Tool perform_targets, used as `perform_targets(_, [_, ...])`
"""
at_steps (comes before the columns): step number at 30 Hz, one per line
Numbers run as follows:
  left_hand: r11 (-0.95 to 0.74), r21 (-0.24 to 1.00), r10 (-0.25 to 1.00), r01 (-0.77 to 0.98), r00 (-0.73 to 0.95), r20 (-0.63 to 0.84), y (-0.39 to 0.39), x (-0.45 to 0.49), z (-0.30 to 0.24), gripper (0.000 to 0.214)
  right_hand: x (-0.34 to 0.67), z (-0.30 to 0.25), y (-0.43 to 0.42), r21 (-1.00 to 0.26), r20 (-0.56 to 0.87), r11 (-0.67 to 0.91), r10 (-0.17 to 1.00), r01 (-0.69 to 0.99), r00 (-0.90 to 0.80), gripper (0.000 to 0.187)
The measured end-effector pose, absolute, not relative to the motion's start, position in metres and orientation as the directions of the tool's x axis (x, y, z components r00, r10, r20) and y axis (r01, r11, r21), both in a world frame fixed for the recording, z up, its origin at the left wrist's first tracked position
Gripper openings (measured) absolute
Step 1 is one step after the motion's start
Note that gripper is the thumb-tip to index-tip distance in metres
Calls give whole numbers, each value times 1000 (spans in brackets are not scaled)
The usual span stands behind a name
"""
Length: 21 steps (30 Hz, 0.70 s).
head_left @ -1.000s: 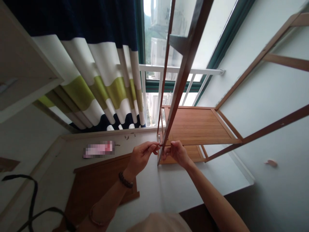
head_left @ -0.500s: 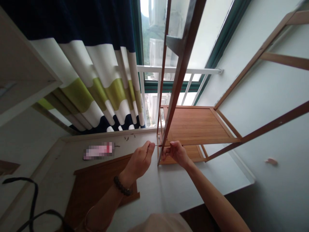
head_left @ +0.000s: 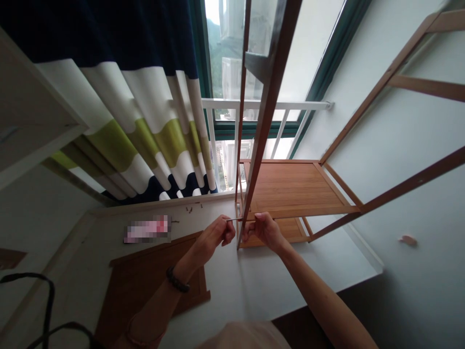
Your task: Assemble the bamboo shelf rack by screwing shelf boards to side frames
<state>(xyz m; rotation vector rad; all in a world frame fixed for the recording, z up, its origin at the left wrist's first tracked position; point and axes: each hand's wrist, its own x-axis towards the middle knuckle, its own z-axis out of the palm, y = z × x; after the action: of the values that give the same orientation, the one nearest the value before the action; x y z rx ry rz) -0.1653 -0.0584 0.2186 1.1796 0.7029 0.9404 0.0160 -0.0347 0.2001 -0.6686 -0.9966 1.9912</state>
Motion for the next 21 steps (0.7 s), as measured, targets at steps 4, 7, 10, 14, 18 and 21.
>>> perform_targets(4, [-138,990,882,-13,452,129,-50,-179,215,34,17,198,-34,-837,-91,-365,827,-408,-554,39])
perform_targets(7, [-298,925,860,237,487,153,-39,-192,222,34,17,198,-34,-837,-98,-370,826,-403,-555,39])
perform_targets(10, [-289,884,848,368,528,57,-35,-199,237,35,18,198,-34,-833,-103,-376,826,-405,-555,39])
perform_targets(14, [-60,970,865,234,497,-66,-40,-193,249,38,17,200,-34,-840,-78,-353,831,-413,-550,37])
perform_targets(18, [141,989,881,-45,462,-104,-43,-183,245,38,17,203,-34,-840,-70,-353,823,-412,-564,36])
perform_targets(21, [134,989,896,-68,433,-92,-40,-180,243,40,17,203,-33,-844,-74,-349,829,-408,-555,36])
